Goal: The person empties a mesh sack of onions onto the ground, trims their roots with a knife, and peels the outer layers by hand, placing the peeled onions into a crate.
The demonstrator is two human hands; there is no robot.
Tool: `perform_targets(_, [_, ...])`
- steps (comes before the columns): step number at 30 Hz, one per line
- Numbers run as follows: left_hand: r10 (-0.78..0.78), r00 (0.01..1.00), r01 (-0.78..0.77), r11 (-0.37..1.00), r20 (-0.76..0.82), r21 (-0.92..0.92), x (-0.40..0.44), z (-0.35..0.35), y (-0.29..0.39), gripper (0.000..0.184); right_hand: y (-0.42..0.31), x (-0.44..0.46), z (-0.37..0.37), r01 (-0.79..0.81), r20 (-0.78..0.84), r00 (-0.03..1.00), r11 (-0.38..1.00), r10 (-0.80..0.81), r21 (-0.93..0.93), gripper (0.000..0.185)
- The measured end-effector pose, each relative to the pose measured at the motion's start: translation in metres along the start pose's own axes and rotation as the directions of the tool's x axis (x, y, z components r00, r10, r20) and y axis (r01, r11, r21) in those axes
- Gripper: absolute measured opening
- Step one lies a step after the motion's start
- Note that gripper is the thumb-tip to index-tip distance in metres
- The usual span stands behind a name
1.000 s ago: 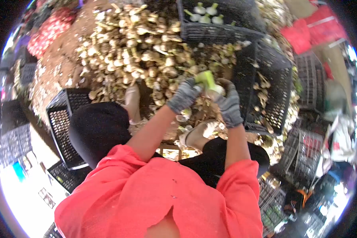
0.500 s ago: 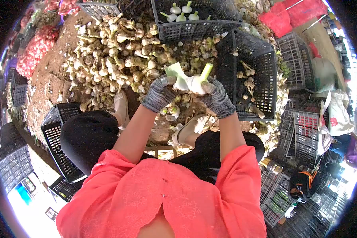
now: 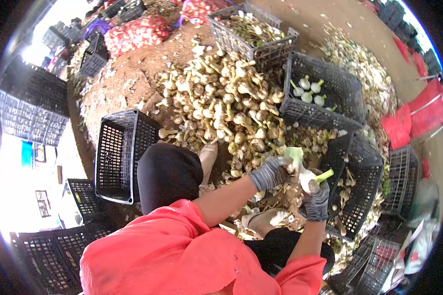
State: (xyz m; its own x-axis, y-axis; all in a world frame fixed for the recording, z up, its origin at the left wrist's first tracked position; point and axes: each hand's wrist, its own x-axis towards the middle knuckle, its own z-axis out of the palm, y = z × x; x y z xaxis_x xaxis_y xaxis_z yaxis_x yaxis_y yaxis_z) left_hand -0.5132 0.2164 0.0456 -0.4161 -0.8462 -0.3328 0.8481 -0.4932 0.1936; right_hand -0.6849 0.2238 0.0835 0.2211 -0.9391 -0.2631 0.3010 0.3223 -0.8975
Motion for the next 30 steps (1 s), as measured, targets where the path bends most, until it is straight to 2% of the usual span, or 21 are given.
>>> perform_targets(1, [0.144,0.989,-0.141,0.903,0.024,0.407,-0.005,0.007,0.003,0.044,0.012,0.009,-0.015,0.058,0.002,0.998,0.987,-0.059,-0.147,0.059])
perform_targets(2, [0.263,0.96,-0.247,0.631,0.097,0.736,-0.011,0.014,0.004,0.049,0.024,0.019,-0.032,0.117,0.011,0.993,0.95,-0.119,-0.289,0.057])
perform_targets(3, [0.155,0.986,-0.137,0.575,0.057,0.807,0.003,-0.001,-0.007,0.057,0.028,0.015,-0.026,0.239,0.02,0.969,0.911,-0.247,-0.336,0.057])
perform_targets(4, [0.284,0.957,-0.138,0.261,0.061,0.955,0.006,0.003,-0.014,0.06,0.03,0.02,-0.026,0.285,0.047,0.954,0.853,-0.295,-0.438,0.051])
perform_targets(5, [0.258,0.966,-0.185,0.649,0.015,0.738,0.012,-0.005,-0.018,0.06,0.034,0.022,-0.029,0.212,0.035,0.977,0.929,-0.212,-0.303,0.048])
perform_targets(7, [0.201,0.979,-0.077,0.317,0.012,0.945,-0.01,0.011,-0.001,0.06,0.008,0.007,0.005,-0.031,-0.01,0.999,0.999,0.031,0.036,0.042])
perform_targets(8, [0.215,0.974,-0.141,0.343,0.068,0.929,-0.007,0.005,-0.005,0.058,-0.004,0.001,0.023,-0.142,-0.033,0.988,0.968,0.152,0.209,0.039])
perform_targets(9, [0.229,0.966,-0.204,0.369,0.124,0.907,-0.004,0.0,-0.01,0.056,0.0,-0.005,0.021,0.121,0.018,0.992,0.926,-0.123,-0.358,0.04])
perform_targets(11, [0.227,0.966,-0.257,0.906,0.125,0.337,0.025,-0.023,-0.033,0.051,0.011,-0.001,0.012,0.441,0.184,0.885,0.64,-0.429,-0.63,0.041])
perform_targets(12, [0.259,0.962,-0.269,0.821,0.092,0.504,0.02,-0.017,-0.025,0.051,0.024,0.006,-0.004,0.499,0.249,0.824,0.443,-0.509,-0.745,0.041])
perform_targets(13, [0.29,0.955,-0.256,0.71,0.058,0.656,0.014,-0.011,-0.016,0.05,0.033,0.01,-0.01,0.382,0.056,0.908,0.766,-0.415,-0.517,0.041])
perform_targets(14, [0.357,0.934,-0.181,0.404,0.027,0.897,0.013,-0.011,-0.011,0.049,0.038,0.014,-0.011,0.242,-0.08,0.963,0.954,-0.258,-0.176,0.041])
perform_targets(15, [0.38,0.925,-0.128,0.284,0.011,0.95,-0.004,0.009,-0.004,0.047,0.033,0.014,-0.007,0.229,-0.085,0.966,0.959,-0.245,-0.164,0.036])
perform_targets(18, [0.25,0.953,-0.087,0.766,-0.171,0.637,-0.012,0.022,-0.006,0.036,0.009,0.002,0.01,0.115,-0.152,0.983,0.99,-0.102,0.081,0.04])
perform_targets(20, [0.291,0.912,-0.08,0.818,-0.29,0.569,-0.007,0.015,0.001,0.031,0.007,0.003,0.001,0.023,-0.009,1.0,0.907,-0.021,0.421,0.035])
perform_targets(23, [0.227,0.947,-0.147,0.936,-0.228,0.319,-0.004,-0.004,0.012,0.025,-0.003,-0.002,0.008,0.046,0.017,0.997,0.8,-0.069,0.598,0.031])
perform_targets(24, [0.164,0.897,0.194,0.69,-0.41,0.698,-0.006,0.01,0.019,0.016,-0.002,-0.002,0.006,0.051,0.025,0.996,0.751,-0.089,0.658,0.032])
perform_targets(25, [0.059,0.944,0.289,0.319,-0.323,0.902,-0.004,0.005,0.016,0.019,0.0,0.001,0.003,0.013,0.088,0.989,0.671,-0.117,0.741,0.033])
perform_targets(26, [-0.077,0.958,0.266,-0.11,-0.276,0.958,-0.001,-0.005,0.011,0.023,0.0,0.003,-0.002,-0.021,0.07,0.996,0.613,-0.055,0.79,0.034])
perform_targets(28, [-0.337,0.883,-0.081,-0.796,-0.328,0.6,0.0,-0.023,0.002,0.031,-0.015,-0.002,0.008,0.003,-0.107,0.988,0.677,0.113,0.736,0.036])
perform_targets(30, [-0.303,0.833,-0.007,-0.843,-0.464,0.538,-0.018,-0.038,-0.01,0.031,-0.018,-0.002,0.009,0.015,-0.189,0.968,0.715,0.164,0.699,0.038])
